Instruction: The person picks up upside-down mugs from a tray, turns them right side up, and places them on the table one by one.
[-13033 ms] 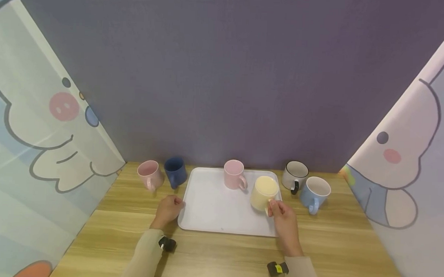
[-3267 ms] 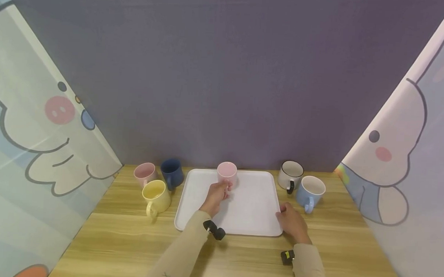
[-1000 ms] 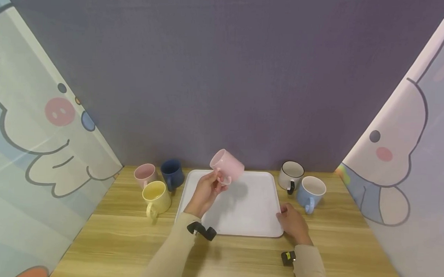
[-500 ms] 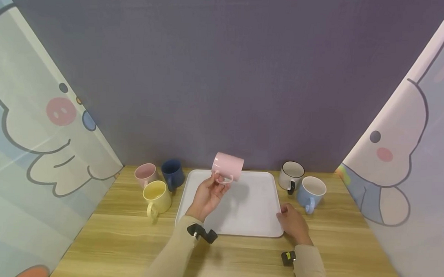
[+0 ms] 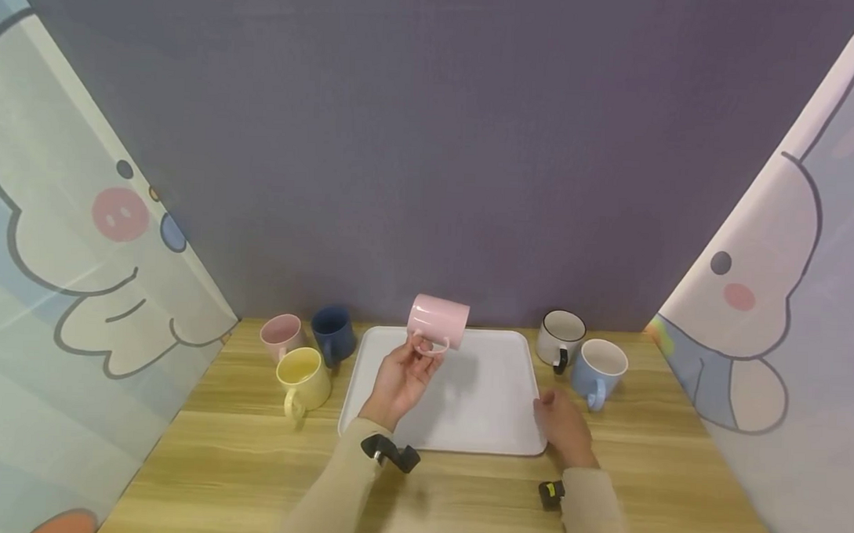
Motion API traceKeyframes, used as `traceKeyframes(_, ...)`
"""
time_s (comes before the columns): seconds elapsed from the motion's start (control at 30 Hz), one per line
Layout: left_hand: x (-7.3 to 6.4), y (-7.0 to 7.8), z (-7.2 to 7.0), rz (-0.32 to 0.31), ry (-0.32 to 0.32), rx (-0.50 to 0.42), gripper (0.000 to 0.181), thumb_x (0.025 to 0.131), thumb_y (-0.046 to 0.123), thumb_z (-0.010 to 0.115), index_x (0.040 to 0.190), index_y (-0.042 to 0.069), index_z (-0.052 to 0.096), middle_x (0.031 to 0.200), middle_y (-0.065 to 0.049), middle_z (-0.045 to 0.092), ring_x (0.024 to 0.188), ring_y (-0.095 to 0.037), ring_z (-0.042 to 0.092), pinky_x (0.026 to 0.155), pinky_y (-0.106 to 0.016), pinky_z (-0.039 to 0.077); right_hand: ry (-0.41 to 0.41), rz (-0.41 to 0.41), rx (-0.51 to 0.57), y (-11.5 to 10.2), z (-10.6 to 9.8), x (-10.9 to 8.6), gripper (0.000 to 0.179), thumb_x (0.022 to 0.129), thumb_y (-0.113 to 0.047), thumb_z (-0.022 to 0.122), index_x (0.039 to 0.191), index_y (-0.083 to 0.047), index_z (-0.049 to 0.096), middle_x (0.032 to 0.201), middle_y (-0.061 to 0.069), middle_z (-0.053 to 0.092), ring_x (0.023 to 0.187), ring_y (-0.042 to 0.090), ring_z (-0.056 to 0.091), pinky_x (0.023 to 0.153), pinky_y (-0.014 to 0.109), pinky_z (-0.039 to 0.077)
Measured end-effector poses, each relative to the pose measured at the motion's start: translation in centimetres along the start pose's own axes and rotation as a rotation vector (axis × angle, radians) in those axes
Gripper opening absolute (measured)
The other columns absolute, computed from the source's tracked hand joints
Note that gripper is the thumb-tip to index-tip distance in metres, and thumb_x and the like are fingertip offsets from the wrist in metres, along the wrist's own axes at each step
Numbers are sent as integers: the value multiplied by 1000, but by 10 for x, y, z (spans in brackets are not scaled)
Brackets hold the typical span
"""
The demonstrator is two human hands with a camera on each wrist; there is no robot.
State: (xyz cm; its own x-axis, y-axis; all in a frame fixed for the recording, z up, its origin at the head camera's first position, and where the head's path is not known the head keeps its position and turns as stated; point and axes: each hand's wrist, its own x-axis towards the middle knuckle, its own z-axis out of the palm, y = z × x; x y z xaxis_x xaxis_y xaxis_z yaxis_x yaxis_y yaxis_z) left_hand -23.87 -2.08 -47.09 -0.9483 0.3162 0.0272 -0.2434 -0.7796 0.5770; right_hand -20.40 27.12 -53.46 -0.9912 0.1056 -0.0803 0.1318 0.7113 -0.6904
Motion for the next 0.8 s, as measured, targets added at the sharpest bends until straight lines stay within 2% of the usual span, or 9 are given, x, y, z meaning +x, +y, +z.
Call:
traceKeyframes(0.1, -1, -1, 0, 7, -16, -1, 39, 113, 26, 29, 83, 17, 54, 82, 8, 59, 59, -5, 40, 94, -27, 55, 78, -19, 91, -23, 4, -6, 33, 104, -21, 53, 118, 8, 60, 104, 24, 68, 89, 28, 65, 75, 38, 52)
traceKeyframes(0.17, -2, -2, 1, 11, -29, -11, 40, 113, 26, 30, 83, 18, 55, 82, 8, 60, 59, -5, 40, 94, -26, 55, 59, -31, 221, -42, 6, -8, 30, 104, -20, 54, 117, 7, 61, 93, 16, 67, 79, 19, 60, 68, 30, 47)
traceKeyframes(0.27, -2, -5, 2, 18, -52, -30, 40, 113, 24, 31, 83, 18, 57, 82, 8, 60, 58, -5, 38, 95, -26, 55, -53, -42, 424, -69, 7, -9, 29, 106, -19, 52, 118, 6, 60, 81, 4, 57, 68, 10, 50, 61, 23, 42)
traceKeyframes(0.33, -2, -7, 3, 19, -55, -32, 40, 113, 24, 32, 83, 18, 57, 82, 8, 60, 58, -5, 37, 96, -26, 54, -117, -48, 566, -85, 7, -8, 28, 108, -18, 49, 118, 5, 60, 77, 0, 51, 61, 8, 46, 57, 22, 40)
traceKeyframes(0.47, -3, -12, 6, 16, -35, -19, 40, 113, 25, 31, 83, 18, 56, 82, 8, 60, 59, -4, 38, 97, -26, 54, -233, -67, 796, -109, 9, -7, 29, 110, -21, 45, 119, 2, 62, 74, -4, 50, 59, 6, 43, 55, 20, 38)
traceKeyframes(0.63, -4, -17, 8, 13, -37, -7, 41, 113, 26, 29, 83, 19, 56, 83, 9, 59, 58, -4, 38, 95, -24, 54, -400, -48, 1094, -125, 14, -9, 29, 111, -27, 45, 111, -9, 67, 68, -8, 50, 52, 4, 39, 51, 19, 32)
traceKeyframes(0.8, -4, -19, 11, 25, -77, -6, 42, 113, 26, 27, 84, 19, 55, 82, 9, 58, 59, -3, 42, 92, -22, 54, -593, -48, 1397, -131, 16, -9, 26, 113, -26, 35, 107, -11, 56, 63, -10, 45, 48, 2, 36, 49, 17, 29)
